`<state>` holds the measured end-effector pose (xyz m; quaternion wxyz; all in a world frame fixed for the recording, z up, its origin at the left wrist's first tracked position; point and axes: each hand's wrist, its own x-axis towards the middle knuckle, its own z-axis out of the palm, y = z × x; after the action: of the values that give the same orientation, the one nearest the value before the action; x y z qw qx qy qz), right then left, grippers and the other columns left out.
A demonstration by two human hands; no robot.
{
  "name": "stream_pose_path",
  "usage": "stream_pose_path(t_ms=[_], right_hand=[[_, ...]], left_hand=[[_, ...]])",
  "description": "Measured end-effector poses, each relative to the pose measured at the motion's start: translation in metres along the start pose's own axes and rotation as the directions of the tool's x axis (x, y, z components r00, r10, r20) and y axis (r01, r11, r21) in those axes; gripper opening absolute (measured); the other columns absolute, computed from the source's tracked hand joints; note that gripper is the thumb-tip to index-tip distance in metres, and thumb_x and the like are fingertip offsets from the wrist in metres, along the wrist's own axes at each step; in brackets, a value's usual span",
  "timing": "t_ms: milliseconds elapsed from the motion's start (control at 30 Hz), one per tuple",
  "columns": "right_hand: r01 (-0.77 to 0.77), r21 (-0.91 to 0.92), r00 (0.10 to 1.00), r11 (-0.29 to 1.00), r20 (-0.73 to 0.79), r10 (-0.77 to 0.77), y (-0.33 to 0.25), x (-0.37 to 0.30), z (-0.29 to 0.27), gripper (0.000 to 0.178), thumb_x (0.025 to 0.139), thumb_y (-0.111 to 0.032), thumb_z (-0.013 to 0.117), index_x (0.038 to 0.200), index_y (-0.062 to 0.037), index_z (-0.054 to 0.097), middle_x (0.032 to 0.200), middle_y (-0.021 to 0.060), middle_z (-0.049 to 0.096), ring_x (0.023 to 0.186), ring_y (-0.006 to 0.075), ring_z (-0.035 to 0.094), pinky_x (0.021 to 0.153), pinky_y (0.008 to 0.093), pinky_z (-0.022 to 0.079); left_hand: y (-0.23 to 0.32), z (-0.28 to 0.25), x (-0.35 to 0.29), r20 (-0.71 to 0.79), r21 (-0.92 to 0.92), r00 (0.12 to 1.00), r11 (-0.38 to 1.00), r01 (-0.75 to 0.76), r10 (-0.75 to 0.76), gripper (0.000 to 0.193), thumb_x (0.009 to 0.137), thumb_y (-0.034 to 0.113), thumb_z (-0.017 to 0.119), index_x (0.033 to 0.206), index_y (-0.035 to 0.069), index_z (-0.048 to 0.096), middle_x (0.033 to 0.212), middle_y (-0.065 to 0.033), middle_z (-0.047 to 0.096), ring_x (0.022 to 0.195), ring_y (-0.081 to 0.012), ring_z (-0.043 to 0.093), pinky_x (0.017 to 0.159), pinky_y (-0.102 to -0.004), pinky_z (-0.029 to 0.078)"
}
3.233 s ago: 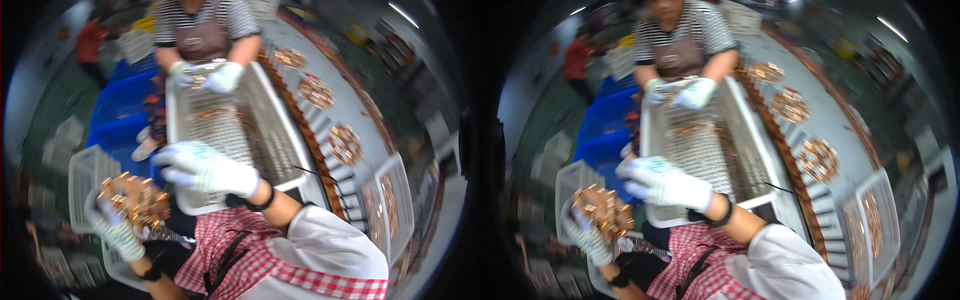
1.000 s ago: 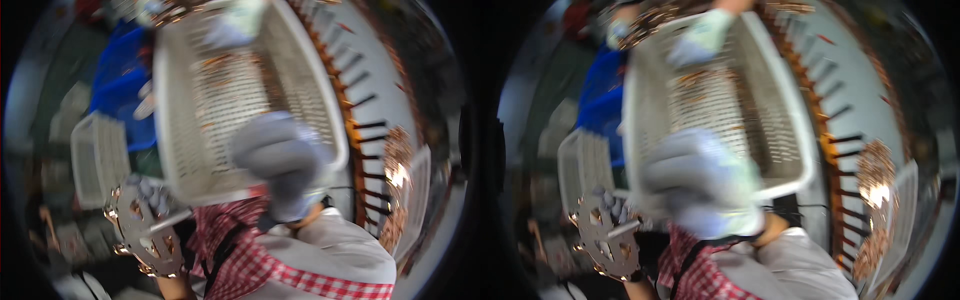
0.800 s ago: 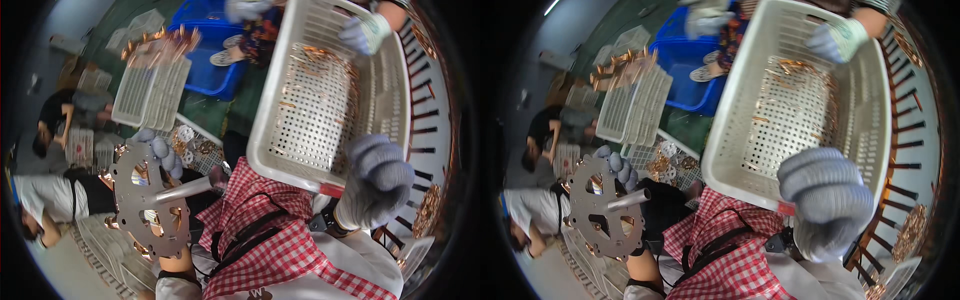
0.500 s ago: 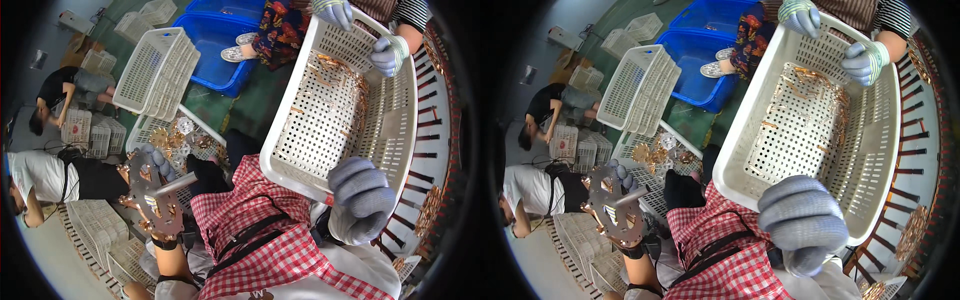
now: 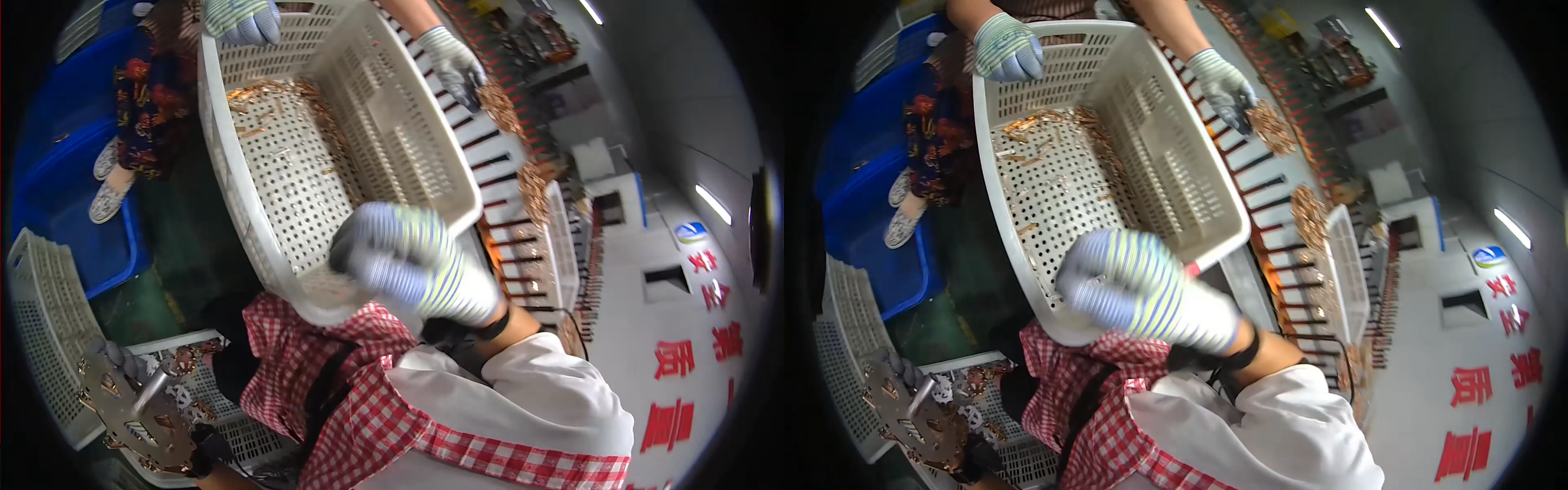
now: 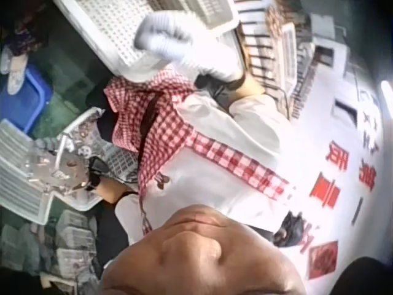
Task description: The person sits at a workstation and assembles small copper-colored metal components. They pick up a base piece and a smaller insert from a white basket, fit the insert into the base, and place the finished assembly onto a vertical rack. The person repeats this process continuously, handling the parts with gloved hands.
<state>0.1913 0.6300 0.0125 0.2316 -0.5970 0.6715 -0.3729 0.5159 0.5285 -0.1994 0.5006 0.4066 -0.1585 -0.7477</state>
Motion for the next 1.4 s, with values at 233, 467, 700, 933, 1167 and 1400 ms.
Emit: stream_pose_path(t_ms=[233,467,700,933,1167,1400], right_hand=[[-0.423,-0.624,0.204,0.657,0.641,0.740,0.018,-0.151,-0.071,0.057,0.087,-0.054,0.060,0.112,-0.0031,0.065,0.105,0.0200,0.067,0.095,0.0329,0.063,0.084,0.0409,0.048],[-0.565,-0.485,-0.418,0.668,0.866,0.275,0.065,-0.355,0.005,0.060,0.087,-0.047,0.061,0.123,0.0005,0.059,0.124,0.0178,0.062,0.109,0.0265,0.059,0.096,0.0402,0.043],[-0.533,-0.530,-0.301,0.660,0.847,0.438,0.119,-0.383,0.023,0.054,0.084,-0.038,0.066,0.121,0.0002,0.060,0.120,0.0174,0.064,0.106,0.0274,0.061,0.093,0.0400,0.044],[-0.359,-0.459,-0.266,0.813,0.885,0.382,0.187,-0.338,0.033,0.050,0.081,-0.029,0.071,0.119,-0.0002,0.061,0.116,0.0171,0.066,0.104,0.0283,0.062,0.090,0.0398,0.046],[-0.242,0.414,0.635,0.878,0.752,-0.179,0.010,-0.135,-0.023,0.040,0.094,-0.033,0.061,0.112,0.0040,0.064,0.106,0.0148,0.067,0.099,0.0257,0.063,0.089,0.0346,0.048],[0.541,-0.011,0.756,0.841,0.444,-0.481,-0.017,-0.112,-0.027,0.068,0.081,-0.030,0.068,0.136,-0.0007,0.043,0.134,0.0229,0.047,0.125,0.0385,0.044,0.107,0.0451,0.033]], left_hand=[[0.020,-0.021,-0.023,0.091,-0.006,0.975,0.979,0.205,-0.203,0.035,0.100,0.032,0.046,0.117,0.002,0.053,0.087,-0.0105,0.058,0.067,-0.0192,0.058,0.058,-0.0340,0.052],[0.041,-0.022,-0.026,0.087,0.005,0.975,0.979,0.205,-0.204,0.035,0.100,0.031,0.046,0.115,0.001,0.054,0.081,-0.0102,0.057,0.061,-0.0188,0.057,0.052,-0.0331,0.052],[0.034,-0.019,-0.027,0.151,-0.006,0.980,0.991,0.135,-0.133,0.034,0.100,0.031,0.046,0.113,0.001,0.054,0.076,-0.0100,0.055,0.056,-0.0184,0.056,0.047,-0.0322,0.051],[0.002,0.017,-0.047,0.322,-0.099,0.943,0.987,0.124,-0.086,0.033,0.099,0.031,0.046,0.111,0.001,0.055,0.070,-0.0097,0.053,0.050,-0.0179,0.055,0.041,-0.0313,0.051],[0.014,0.093,-0.126,0.602,0.394,0.789,0.813,-0.429,0.125,0.031,0.096,0.021,0.059,0.120,0.003,0.052,0.098,-0.0075,0.061,0.088,-0.0120,0.058,0.082,-0.0265,0.048],[-0.028,0.161,-0.170,0.681,0.292,0.543,0.499,-0.816,0.491,0.035,0.086,0.014,0.073,0.113,0.003,0.052,0.089,-0.0067,0.064,0.081,-0.0126,0.061,0.075,-0.0274,0.051]])
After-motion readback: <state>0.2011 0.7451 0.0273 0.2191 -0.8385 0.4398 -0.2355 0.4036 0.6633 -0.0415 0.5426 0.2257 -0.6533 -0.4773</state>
